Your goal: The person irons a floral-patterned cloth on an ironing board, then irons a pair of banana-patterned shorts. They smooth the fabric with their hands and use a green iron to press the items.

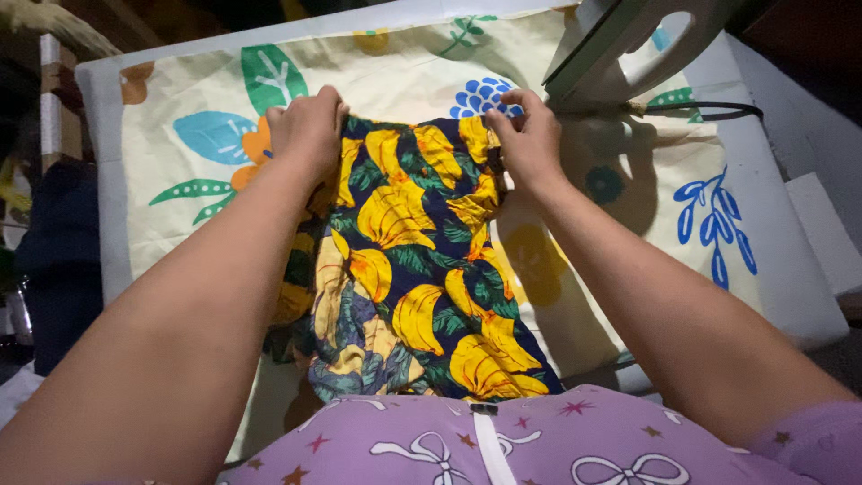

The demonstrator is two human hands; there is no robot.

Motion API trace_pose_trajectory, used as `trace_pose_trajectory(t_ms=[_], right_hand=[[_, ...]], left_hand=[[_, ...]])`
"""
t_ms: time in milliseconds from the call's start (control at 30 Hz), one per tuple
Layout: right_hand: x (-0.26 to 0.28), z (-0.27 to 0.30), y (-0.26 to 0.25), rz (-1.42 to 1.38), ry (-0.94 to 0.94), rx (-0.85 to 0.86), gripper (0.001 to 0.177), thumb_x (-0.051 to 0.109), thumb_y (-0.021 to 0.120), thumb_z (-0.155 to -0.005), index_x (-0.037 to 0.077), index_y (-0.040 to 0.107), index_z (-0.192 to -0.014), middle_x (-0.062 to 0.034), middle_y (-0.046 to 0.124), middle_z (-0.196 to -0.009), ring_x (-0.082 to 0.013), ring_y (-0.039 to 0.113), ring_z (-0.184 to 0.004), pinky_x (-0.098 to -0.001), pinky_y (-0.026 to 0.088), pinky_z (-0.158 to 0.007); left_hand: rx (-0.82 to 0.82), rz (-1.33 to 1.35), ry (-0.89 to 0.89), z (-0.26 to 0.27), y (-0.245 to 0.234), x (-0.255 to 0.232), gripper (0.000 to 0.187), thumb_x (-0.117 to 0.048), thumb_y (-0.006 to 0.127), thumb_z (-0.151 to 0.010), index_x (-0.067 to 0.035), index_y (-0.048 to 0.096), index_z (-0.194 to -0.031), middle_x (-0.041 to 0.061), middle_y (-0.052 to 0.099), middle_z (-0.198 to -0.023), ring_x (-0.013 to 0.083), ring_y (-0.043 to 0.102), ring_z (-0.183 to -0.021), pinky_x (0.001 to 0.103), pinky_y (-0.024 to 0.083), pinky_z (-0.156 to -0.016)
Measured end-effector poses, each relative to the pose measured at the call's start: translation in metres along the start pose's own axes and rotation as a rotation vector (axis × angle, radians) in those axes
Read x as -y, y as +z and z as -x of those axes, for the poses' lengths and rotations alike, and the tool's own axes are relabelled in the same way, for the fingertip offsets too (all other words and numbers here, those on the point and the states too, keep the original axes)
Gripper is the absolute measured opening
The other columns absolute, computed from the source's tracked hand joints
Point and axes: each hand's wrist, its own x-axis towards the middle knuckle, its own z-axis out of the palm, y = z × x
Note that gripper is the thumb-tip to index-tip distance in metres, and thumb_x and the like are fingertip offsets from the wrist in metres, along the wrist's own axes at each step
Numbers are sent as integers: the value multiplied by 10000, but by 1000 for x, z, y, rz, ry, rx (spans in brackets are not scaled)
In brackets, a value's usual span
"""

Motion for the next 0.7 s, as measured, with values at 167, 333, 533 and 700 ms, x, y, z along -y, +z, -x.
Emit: trace_pose_trajectory(t_ms=[167,333,533,700], right_hand=[[23,22,-7,383,-83,108,621,297,921,-770,58,562,-1216,-172,722,-917,-335,718,-830,-454,547,-738],[35,39,-2,432,-47,163,494,182,819,-786,133,569,-1209,-172,728,-1021,-410,686,-969,-509,529,-808],[22,28,-9,459,-185,49,284,-4,669,-861,178,752,-1062,-124,691,-1061,-372,684,-1004,-479,538,-848],[16,32,-13,543,-261,28,446,-9,699,-809,208,753,-1195,-124,644,-1113,-369,671,-1002,-483,529,-839]], left_hand=[[66,43,-88,7,-1,0,278,-407,624,-1008,-143,701,-1047,100,736,-961,359,664,-994,577,373,-894],[148,67,-127,9,-16,8,432,-558,723,-881,-150,728,-1022,76,743,-945,320,658,-1006,567,403,-881],[134,158,-171,8,-20,17,412,-494,772,-912,-116,704,-1062,118,737,-995,346,680,-973,494,502,-852],[75,201,-194,3,-10,13,451,-465,808,-895,-92,663,-1104,145,729,-1055,364,677,-999,487,521,-825]])
